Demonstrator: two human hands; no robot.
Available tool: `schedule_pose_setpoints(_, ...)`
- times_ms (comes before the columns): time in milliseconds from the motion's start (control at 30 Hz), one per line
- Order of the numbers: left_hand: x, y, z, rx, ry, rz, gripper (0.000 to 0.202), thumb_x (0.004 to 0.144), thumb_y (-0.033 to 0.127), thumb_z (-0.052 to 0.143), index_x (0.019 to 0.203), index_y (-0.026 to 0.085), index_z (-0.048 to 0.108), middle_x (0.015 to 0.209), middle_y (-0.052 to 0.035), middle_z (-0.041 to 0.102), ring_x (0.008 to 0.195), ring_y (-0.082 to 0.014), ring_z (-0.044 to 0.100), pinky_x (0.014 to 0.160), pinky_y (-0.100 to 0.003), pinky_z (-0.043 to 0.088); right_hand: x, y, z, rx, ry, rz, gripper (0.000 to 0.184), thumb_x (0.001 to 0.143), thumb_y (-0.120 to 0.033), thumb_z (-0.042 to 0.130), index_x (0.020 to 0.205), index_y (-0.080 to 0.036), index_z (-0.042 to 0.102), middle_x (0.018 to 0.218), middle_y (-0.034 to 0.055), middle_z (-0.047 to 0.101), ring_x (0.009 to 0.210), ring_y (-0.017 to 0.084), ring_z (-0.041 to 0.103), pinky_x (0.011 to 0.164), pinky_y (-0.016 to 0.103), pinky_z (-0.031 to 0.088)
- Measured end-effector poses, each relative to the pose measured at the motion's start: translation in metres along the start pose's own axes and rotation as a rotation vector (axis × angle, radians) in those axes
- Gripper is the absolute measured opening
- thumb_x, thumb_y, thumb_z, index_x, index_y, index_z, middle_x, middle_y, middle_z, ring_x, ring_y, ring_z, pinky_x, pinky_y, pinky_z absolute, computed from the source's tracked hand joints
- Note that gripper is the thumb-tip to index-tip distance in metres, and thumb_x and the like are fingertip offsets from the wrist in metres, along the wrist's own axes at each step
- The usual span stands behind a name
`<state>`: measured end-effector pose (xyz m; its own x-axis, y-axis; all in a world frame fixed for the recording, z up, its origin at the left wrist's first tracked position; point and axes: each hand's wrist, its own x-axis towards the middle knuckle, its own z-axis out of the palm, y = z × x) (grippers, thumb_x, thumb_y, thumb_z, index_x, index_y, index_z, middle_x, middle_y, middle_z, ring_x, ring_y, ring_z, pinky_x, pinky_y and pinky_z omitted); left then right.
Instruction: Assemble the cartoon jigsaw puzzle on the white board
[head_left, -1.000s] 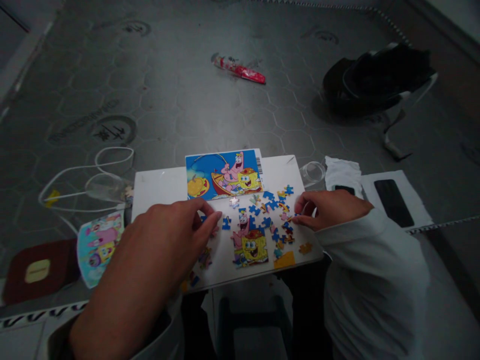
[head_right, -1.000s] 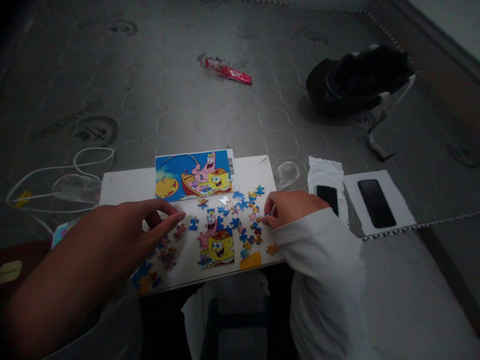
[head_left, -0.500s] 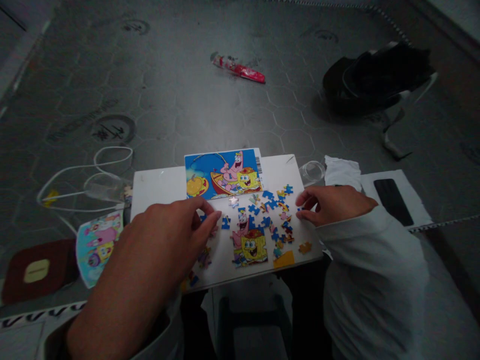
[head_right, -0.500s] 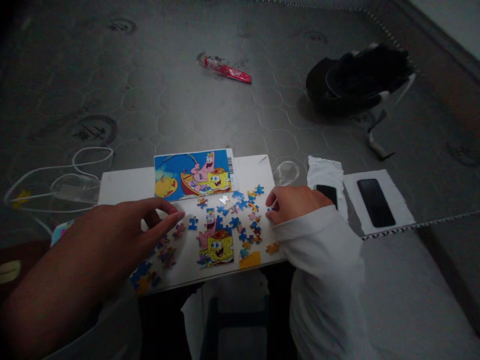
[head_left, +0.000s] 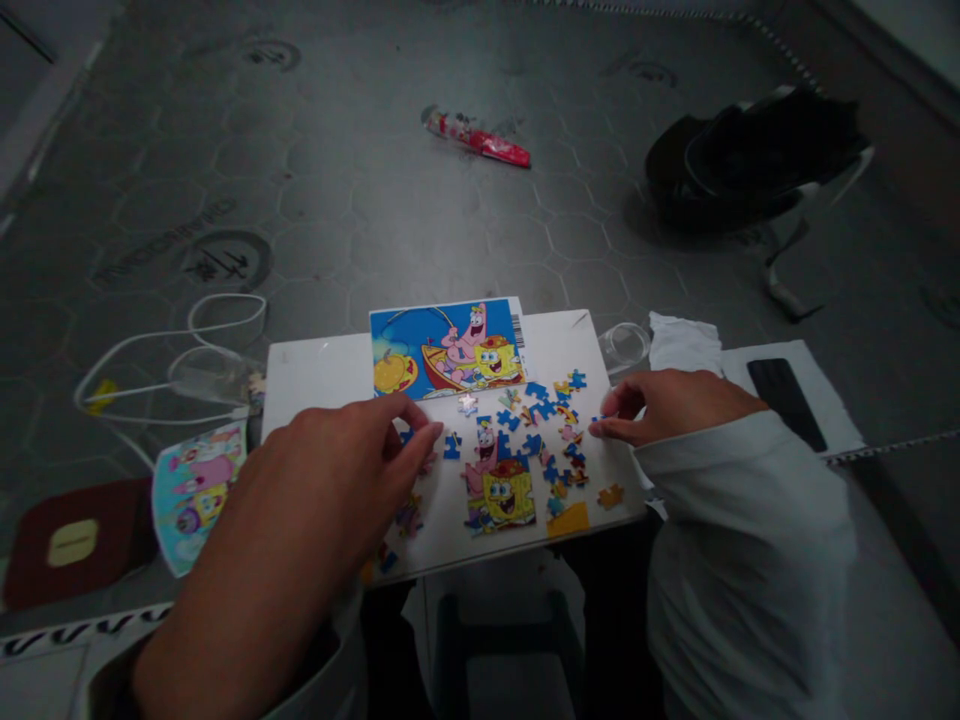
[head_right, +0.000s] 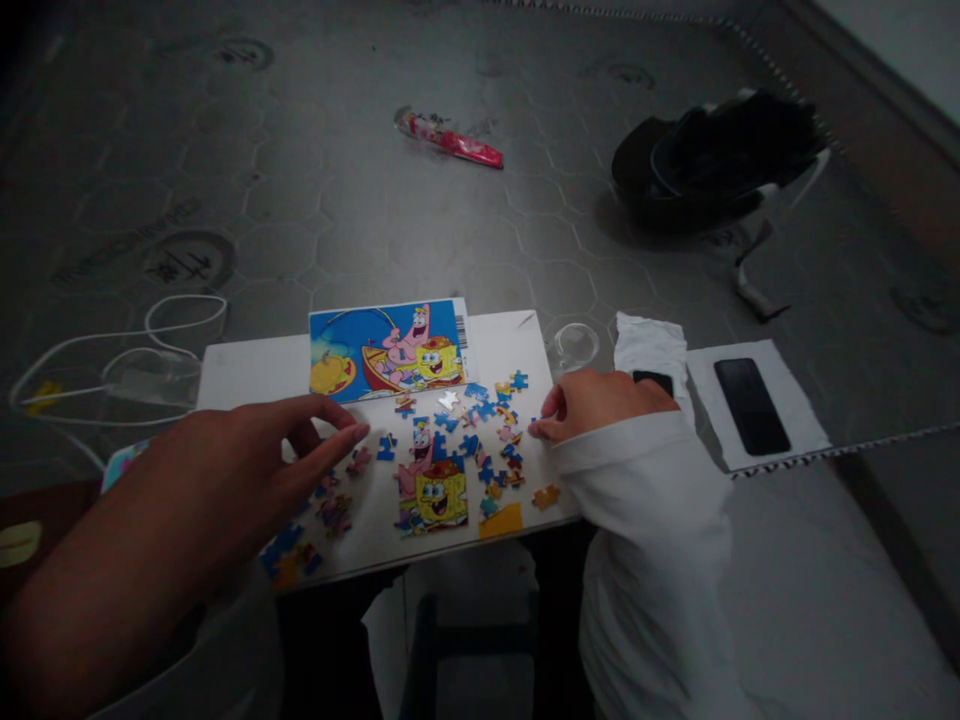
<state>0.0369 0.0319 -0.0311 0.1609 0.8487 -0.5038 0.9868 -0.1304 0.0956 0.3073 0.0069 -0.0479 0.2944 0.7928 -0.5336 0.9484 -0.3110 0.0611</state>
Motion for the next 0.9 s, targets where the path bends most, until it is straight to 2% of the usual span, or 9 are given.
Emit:
schedule_pose_setpoints(300, -0.001, 0.0, -0.002, 0.009, -0.01, -0.002, 0.024, 0.1, 0.039, 0.051, 0.108, 0.032, 0.073, 0.087, 0.0005, 0.077, 0.078, -0.0296, 0.071, 0.064, -0.038, 0.043, 0.006, 0.008, 0.008, 0.093, 0.0, -0.056, 0.02, 0.071, -0.047, 0.081, 0.073, -0.03, 0.071, 0.079, -0.0004, 0.079, 0.073, 0.024, 0.073, 0.06, 0.034, 0.046)
schedule_pose_setpoints(600, -0.001, -0.001, -0.001, -0.004, -0.001, -0.013, 0.024, 0.1, 0.044, 0.052, 0.105, 0.034, 0.073, 0.085, 0.0006, 0.076, 0.075, -0.0291, 0.069, 0.06, -0.037, 0.041, -0.001, -0.002, 0.001, 0.047, -0.005, -0.082, 0.013, 0.077, -0.03, 0.075, 0.089, -0.031, 0.072, 0.091, -0.0039, 0.08, 0.079, 0.022, 0.071, 0.068, 0.035, 0.045)
schedule_pose_setpoints(900, -0.001, -0.004, 0.0, -0.013, 0.014, -0.013, 0.025, 0.099, 0.045, 0.052, 0.108, 0.035, 0.072, 0.087, 0.0015, 0.076, 0.078, -0.0298, 0.07, 0.063, -0.038, 0.044, -0.002, -0.005, 0.001, 0.01, -0.028, -0.071, 0.021, 0.082, -0.029, 0.068, 0.102, -0.035, 0.074, 0.1, -0.006, 0.079, 0.08, 0.02, 0.069, 0.07, 0.036, 0.041)
